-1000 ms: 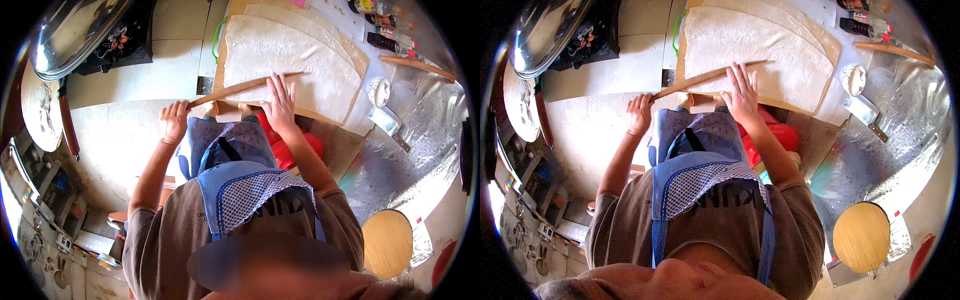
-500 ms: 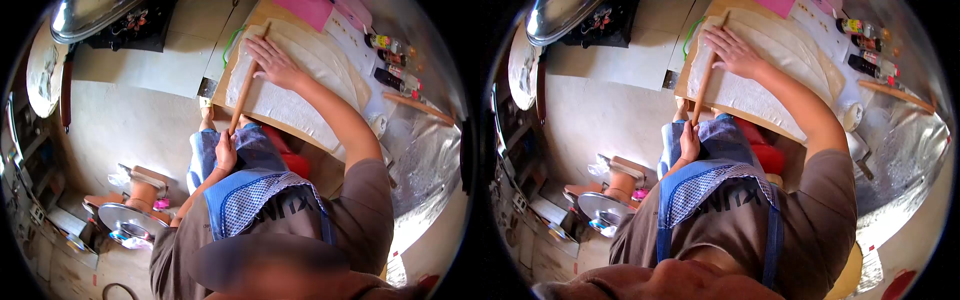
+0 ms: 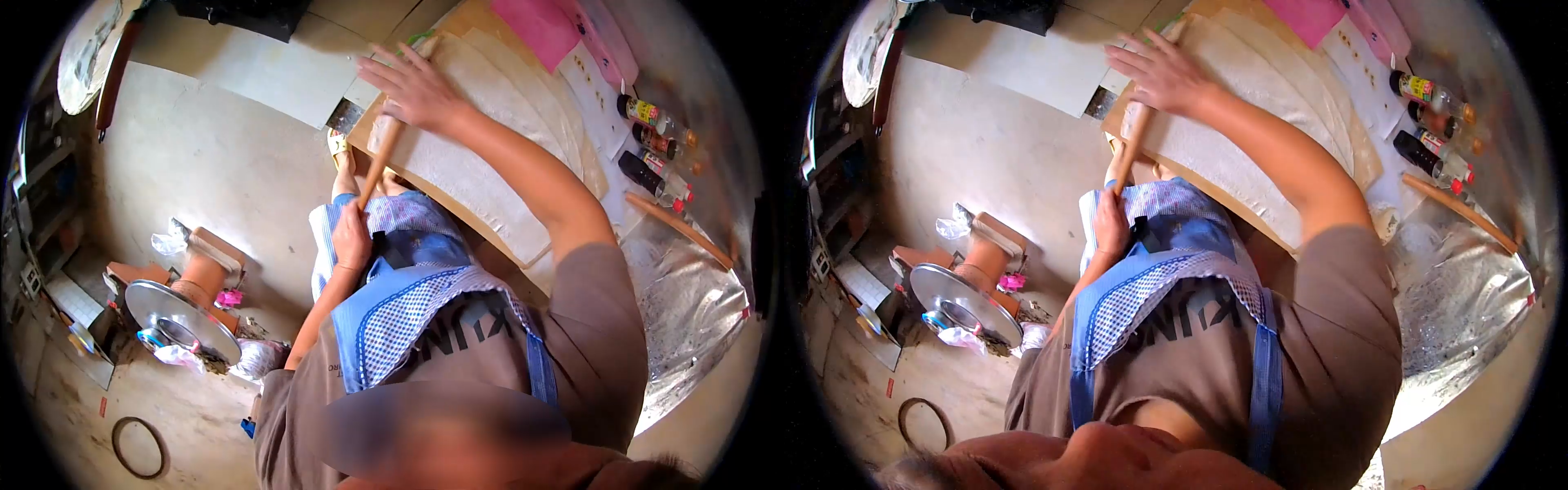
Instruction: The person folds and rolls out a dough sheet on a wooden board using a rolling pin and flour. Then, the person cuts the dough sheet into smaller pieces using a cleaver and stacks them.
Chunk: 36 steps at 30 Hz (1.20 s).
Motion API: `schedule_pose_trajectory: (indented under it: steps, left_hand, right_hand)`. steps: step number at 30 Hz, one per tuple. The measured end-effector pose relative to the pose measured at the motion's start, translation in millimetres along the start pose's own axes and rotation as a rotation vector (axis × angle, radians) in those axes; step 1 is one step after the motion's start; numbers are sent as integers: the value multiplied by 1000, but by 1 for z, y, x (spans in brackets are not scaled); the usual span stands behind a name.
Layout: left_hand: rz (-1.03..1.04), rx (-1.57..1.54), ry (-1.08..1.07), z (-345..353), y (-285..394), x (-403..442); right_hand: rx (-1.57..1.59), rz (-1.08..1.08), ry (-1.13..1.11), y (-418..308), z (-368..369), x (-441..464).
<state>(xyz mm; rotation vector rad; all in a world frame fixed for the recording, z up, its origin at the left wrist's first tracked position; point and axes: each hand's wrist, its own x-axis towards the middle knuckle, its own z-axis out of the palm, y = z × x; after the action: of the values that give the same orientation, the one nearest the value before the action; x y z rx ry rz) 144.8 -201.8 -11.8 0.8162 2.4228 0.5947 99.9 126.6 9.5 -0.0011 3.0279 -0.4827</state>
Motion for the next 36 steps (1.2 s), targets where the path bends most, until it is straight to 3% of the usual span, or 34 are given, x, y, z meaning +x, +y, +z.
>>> schedule_pose_trajectory:
  steps: [4,9,12,14,15,18,19,22,24,28,31,32,36]
  left_hand:
    - [51,27,129,-21,-6,11]
    - [173,-63,25,-7,23,2]
    - [186,51,19,-8,27,49]
    - [145,34,22,-14,26,50]
    - [146,-5,42,-14,26,50]
    - [45,-70,-31,-2,27,37]
    - [120,-117,-1,-1,35,36]
    - [219,-96,0,4,40,43]
    - [158,29,-93,0,28,53]
    - [178,-15,61,-18,20,62]
    - [158,-29,-111,-11,14,47]
    - [282,-63,-4,-7,15,43]
    - [299,123,-43,-14,-13,57]
  right_hand:
    - [-105,-46,52,-4,4,41]
    - [-141,-24,2,40,-2,-27]
    - [-157,24,-20,63,-16,-7]
    - [-49,-45,112,53,-20,33]
    - [-81,-47,-7,55,-31,36]
    - [-74,-108,60,61,-18,55]
    - [-80,-112,58,64,-23,44]
    - [-275,95,-171,64,-42,13]
    - [-31,-27,0,65,-42,41]
    - [-62,-92,62,66,-18,85]
    - [-92,-23,54,66,-26,29]
    - [-90,-26,42,69,-24,20]
    - [-176,-52,155,59,-26,37]
